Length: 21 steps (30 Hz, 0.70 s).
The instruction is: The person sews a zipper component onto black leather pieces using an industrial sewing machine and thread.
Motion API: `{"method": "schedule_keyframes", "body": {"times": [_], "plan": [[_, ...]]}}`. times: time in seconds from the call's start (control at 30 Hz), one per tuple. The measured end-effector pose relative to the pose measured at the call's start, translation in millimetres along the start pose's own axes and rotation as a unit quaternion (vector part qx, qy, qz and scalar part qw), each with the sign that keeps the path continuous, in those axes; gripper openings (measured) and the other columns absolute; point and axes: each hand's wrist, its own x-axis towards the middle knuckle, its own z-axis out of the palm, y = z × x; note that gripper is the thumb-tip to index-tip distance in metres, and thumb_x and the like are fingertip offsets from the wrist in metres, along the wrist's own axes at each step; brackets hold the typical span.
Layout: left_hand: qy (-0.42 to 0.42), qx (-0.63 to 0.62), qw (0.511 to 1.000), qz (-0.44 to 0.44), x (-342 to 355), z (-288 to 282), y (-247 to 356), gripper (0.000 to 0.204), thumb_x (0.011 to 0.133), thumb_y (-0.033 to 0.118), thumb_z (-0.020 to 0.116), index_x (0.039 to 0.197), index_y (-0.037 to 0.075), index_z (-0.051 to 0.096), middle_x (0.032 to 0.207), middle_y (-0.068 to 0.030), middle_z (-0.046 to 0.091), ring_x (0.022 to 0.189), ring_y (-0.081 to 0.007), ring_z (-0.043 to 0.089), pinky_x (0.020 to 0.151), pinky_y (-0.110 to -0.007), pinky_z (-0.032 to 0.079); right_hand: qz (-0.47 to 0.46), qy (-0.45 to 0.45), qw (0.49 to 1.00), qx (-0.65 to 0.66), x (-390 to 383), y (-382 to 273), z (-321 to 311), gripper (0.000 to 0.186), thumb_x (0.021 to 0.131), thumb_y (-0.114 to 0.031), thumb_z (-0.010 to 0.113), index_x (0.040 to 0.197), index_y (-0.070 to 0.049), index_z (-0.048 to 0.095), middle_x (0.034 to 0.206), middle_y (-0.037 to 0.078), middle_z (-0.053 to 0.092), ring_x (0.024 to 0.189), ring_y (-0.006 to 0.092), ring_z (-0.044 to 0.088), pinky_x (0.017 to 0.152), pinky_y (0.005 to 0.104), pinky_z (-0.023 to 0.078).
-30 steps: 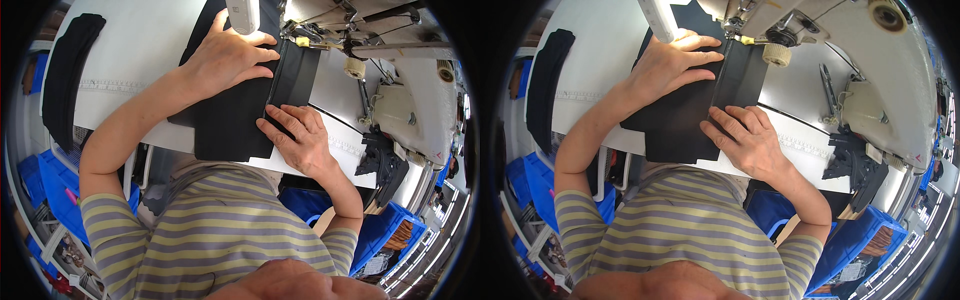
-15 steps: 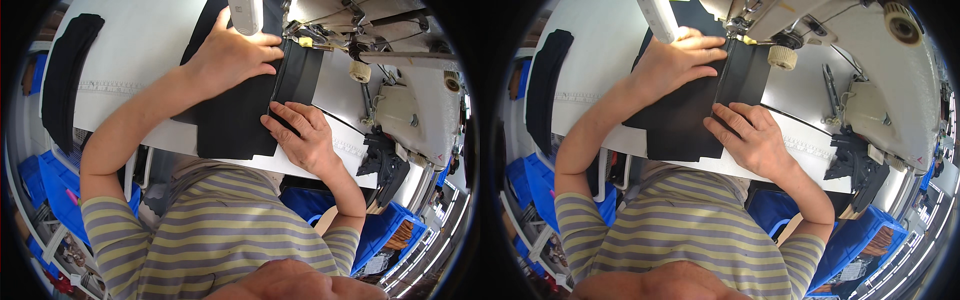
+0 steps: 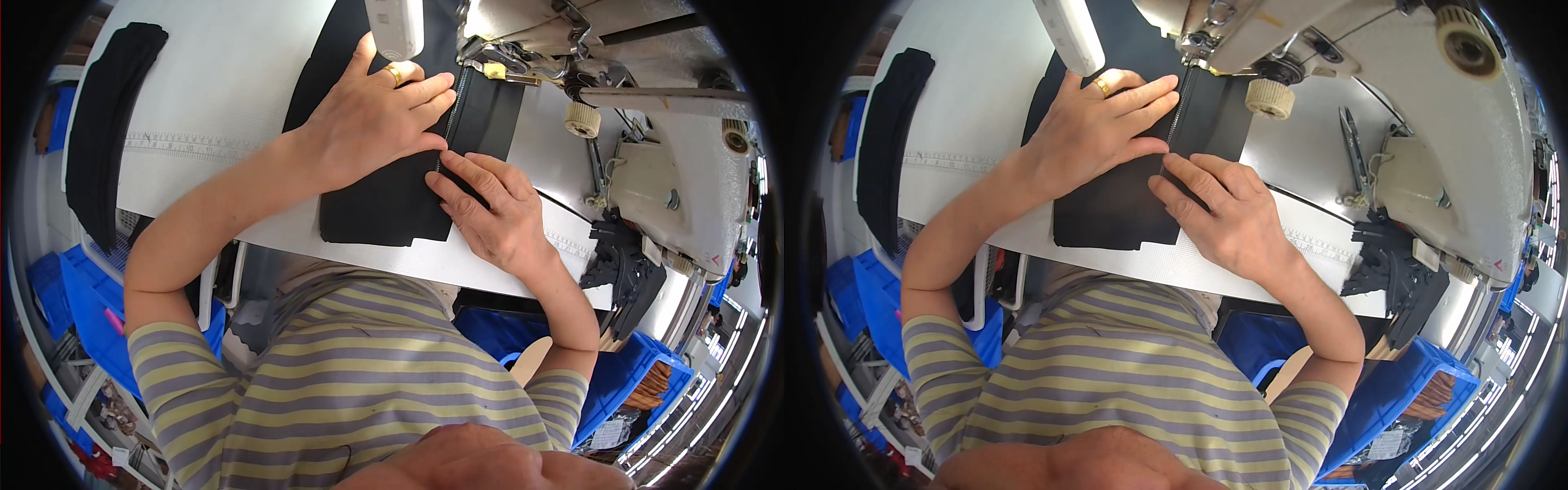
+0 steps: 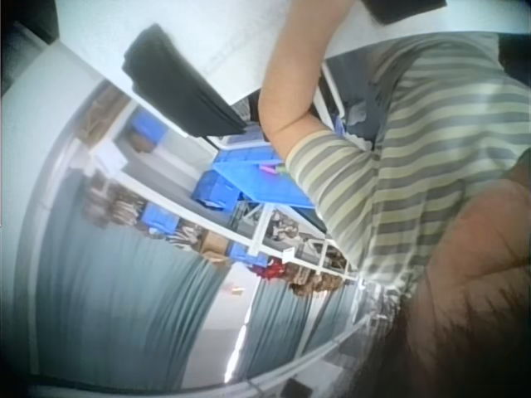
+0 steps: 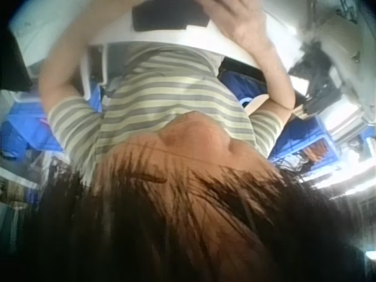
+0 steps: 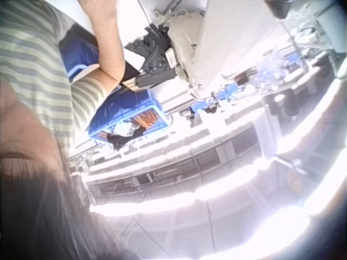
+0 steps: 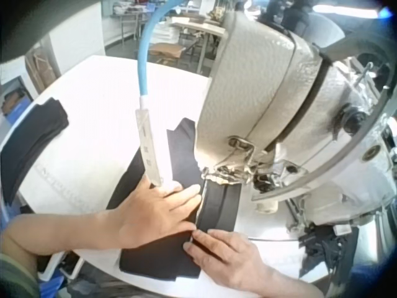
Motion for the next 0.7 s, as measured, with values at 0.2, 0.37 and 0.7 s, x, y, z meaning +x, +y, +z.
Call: {"method": "schedule_keyframes", "body": {"times": [0.2,0.37,0.7], "plan": [[-0.005,0.014,1.000,-0.015,0,0,1,0.043,0.085,0.038,0.066,0.118,0.011,0.062,0.123,-0.0004,0.059,0.111,-0.0154,0.057,0.105,-0.058,0.026,0.005,-0.002,1.000,0.005,2,2,-1,0.033,0.070,-0.013,0.073,0.103,-0.014,0.073,0.113,0.002,0.064,0.098,0.0207,0.059,0.076,0.0313,0.049],[0.012,0.004,1.000,-0.004,-1,-2,0,0.043,0.084,0.036,0.068,0.118,0.011,0.062,0.122,0.0004,0.060,0.110,-0.0146,0.057,0.105,-0.059,0.028,0.008,0.007,1.000,-0.001,3,3,0,0.034,0.069,-0.013,0.073,0.103,-0.014,0.073,0.113,0.003,0.064,0.098,0.0207,0.059,0.075,0.0312,0.050],[0.029,0.056,0.998,0.000,4,3,-5,0.045,0.085,0.040,0.064,0.119,0.010,0.062,0.122,-0.0002,0.062,0.108,-0.0180,0.062,0.104,-0.059,0.029,0.008,0.014,1.000,-0.007,11,16,2,0.034,0.068,-0.012,0.075,0.102,-0.012,0.072,0.113,0.004,0.065,0.098,0.0211,0.061,0.076,0.0320,0.050]]}}
